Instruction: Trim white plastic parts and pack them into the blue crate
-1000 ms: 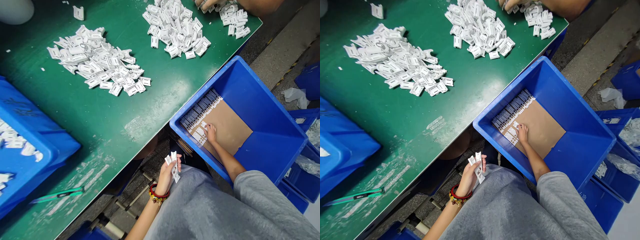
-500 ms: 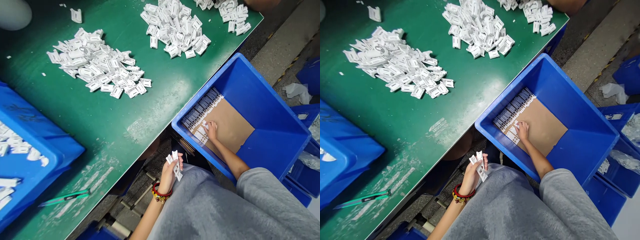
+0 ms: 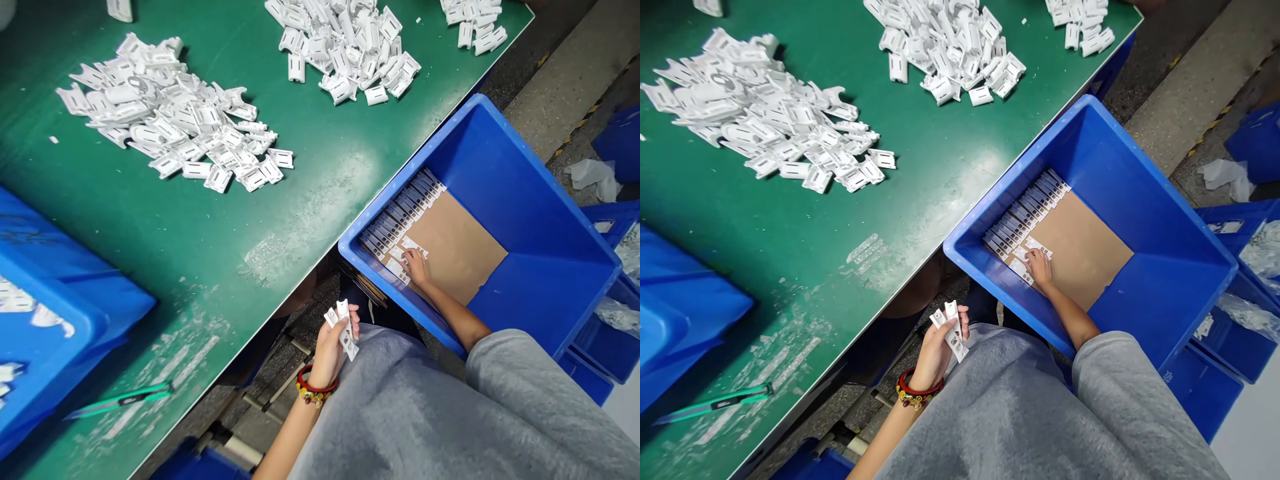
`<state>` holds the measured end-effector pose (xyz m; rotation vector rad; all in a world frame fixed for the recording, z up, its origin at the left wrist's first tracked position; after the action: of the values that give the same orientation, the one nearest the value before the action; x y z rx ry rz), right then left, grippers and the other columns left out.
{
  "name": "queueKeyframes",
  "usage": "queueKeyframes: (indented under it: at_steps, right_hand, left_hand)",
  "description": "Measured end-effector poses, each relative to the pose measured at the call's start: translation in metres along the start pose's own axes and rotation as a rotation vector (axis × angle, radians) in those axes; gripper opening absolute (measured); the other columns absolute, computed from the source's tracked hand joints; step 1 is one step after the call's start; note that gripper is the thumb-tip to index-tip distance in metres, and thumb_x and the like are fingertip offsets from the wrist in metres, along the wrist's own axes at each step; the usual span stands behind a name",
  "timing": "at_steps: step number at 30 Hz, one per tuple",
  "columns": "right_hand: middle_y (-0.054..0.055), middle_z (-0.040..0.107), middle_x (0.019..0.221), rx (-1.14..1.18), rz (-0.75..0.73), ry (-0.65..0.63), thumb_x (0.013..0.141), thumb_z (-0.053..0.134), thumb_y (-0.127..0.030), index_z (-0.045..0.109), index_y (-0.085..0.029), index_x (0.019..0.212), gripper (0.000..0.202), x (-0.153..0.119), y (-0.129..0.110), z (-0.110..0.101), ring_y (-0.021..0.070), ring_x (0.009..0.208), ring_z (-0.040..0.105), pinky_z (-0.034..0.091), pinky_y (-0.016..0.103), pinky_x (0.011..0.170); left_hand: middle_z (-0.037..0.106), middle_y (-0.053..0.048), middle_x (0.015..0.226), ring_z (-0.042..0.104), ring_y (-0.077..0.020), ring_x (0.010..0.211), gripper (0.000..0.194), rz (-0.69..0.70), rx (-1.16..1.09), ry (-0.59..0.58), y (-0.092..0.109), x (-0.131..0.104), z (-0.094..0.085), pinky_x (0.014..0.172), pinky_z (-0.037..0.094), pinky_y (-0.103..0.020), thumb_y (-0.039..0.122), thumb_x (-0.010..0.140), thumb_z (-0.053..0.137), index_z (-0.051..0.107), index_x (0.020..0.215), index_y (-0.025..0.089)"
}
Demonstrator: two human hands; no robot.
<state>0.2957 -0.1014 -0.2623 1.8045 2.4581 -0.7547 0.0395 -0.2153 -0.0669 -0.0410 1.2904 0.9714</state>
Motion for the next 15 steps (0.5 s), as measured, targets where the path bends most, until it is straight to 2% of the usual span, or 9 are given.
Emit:
queueKeyframes:
  at_steps: [4, 9, 15]
  right_hand:
    - [0.012, 0.057, 0.112, -0.005, -0.009, -0.013, 0.091, 0.054, -0.024, 0.06, -0.021, 0.103, 0.014, -0.011, -0.002, -0.003, 0.0279, 0.104, 0.05, 0.04, 0.042, 0.091]
    - [0.009, 0.061, 0.111, 0.004, -0.181, -0.127, 0.092, 0.055, -0.026, 0.062, -0.023, 0.102, 0.012, -0.026, -0.011, 0.005, 0.0249, 0.105, 0.053, 0.041, 0.038, 0.093]
    - [0.01, 0.062, 0.113, -0.001, -0.248, -0.18, 0.093, 0.055, -0.028, 0.062, -0.022, 0.103, 0.014, -0.024, -0.012, 0.015, 0.0248, 0.104, 0.054, 0.042, 0.038, 0.091]
  left_hand:
    - [0.059, -0.001, 0.074, 0.052, -0.0106, 0.058, 0.029, 0.004, 0.003, -0.007, 0.004, 0.0, 0.003, 0.055, 0.043, -0.025, 0.03, 0.073, 0.067, 0.067, 0.097, 0.012]
    - [0.06, -0.001, 0.074, 0.051, -0.0099, 0.055, 0.028, -0.007, 0.012, -0.023, 0.004, 0.0, 0.007, 0.055, 0.042, -0.025, 0.029, 0.074, 0.067, 0.067, 0.096, 0.012]
    - [0.059, -0.001, 0.072, 0.051, -0.0103, 0.056, 0.03, 0.004, 0.016, -0.008, 0.001, 0.002, 0.004, 0.054, 0.043, -0.025, 0.032, 0.073, 0.068, 0.067, 0.096, 0.012]
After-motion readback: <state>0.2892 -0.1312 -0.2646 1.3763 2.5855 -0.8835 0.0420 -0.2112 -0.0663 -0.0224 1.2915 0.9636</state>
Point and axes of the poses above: each hand's wrist, its own x-axis towards the middle knuckle, its own z-axis out of the palm, y = z × x, the point moved 5 cm from there along x, towards the middle knuckle
